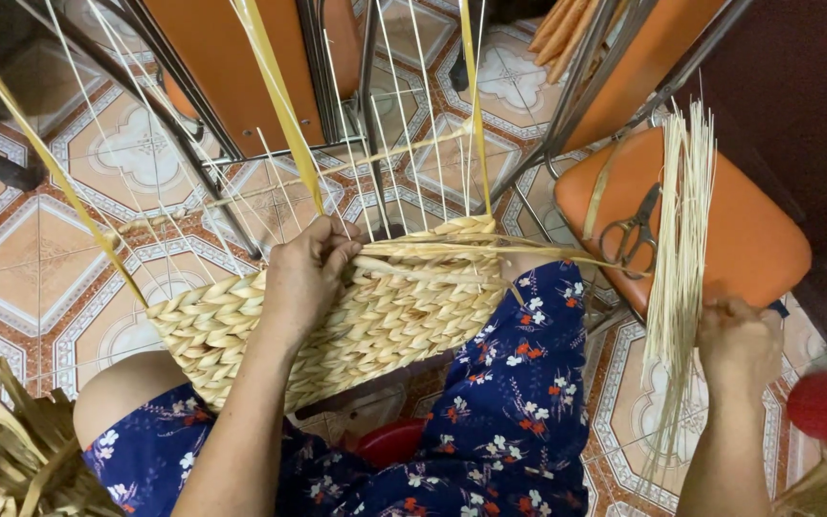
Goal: The person sits on a chair with a woven basket across their lap and weaves dried palm or water hyacinth strips around its rim, threading and tightening each strip by hand among upright stakes. They pull new strips from a pile beside them and continue weaving around the basket edge.
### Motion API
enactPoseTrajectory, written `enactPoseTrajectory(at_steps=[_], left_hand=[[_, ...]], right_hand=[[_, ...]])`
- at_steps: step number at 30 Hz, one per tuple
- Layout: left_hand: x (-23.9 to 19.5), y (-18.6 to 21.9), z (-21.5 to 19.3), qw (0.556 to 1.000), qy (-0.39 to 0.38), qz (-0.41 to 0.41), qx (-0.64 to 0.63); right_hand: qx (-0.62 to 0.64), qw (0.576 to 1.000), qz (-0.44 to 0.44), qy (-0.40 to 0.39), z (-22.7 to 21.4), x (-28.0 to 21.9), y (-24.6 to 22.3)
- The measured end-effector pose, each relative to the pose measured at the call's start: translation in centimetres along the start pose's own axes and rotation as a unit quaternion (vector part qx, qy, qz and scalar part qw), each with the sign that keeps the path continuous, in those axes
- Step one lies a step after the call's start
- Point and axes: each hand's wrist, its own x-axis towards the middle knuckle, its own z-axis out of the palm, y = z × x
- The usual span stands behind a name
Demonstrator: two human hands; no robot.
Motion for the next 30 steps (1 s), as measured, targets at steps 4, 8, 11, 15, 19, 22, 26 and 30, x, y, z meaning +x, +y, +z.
enactPoseTrajectory(at_steps=[4,8,11,15,19,22,26,30], left_hand=[[-0.1,0.2,0.0,1.000,-0.005,-0.009,-0.005],[0.2,-0.7,0.2,1.000,-0.008,-0.006,-0.010],[0.1,-0.5,0.0,1.000,-0.004,0.008,-0.005],[-0.2,0.5,-0.2,1.000,-0.014,-0.013,-0.013],[-0.1,0.4,-0.2,1.000,-0.009,-0.018,-0.013],[0.1,-0.4,0.1,1.000,-0.008,0.005,-0.005],[0.3,-0.8,0.3,1.000,-0.009,0.013,-0.001],[0.3,-0.8,0.2,1.000,-0.001,0.013,0.004]], right_hand=[[-0.005,0.987,0.053,-0.153,-1.0,-0.9,-3.8],[-0.083,0.981,0.040,-0.171,0.2,-1.0,-6.2],[-0.088,0.991,0.019,-0.100,3.0,-0.4,-3.4],[-0.039,0.981,0.078,-0.174,1.1,-0.1,-3.4],[0.005,0.970,0.111,-0.217,0.3,-0.6,-2.5],[0.097,0.960,0.153,-0.213,0.9,-1.2,-1.8],[0.106,0.986,0.014,-0.129,1.3,-1.1,-0.9],[0.107,0.979,0.085,-0.153,1.2,0.7,-3.3]])
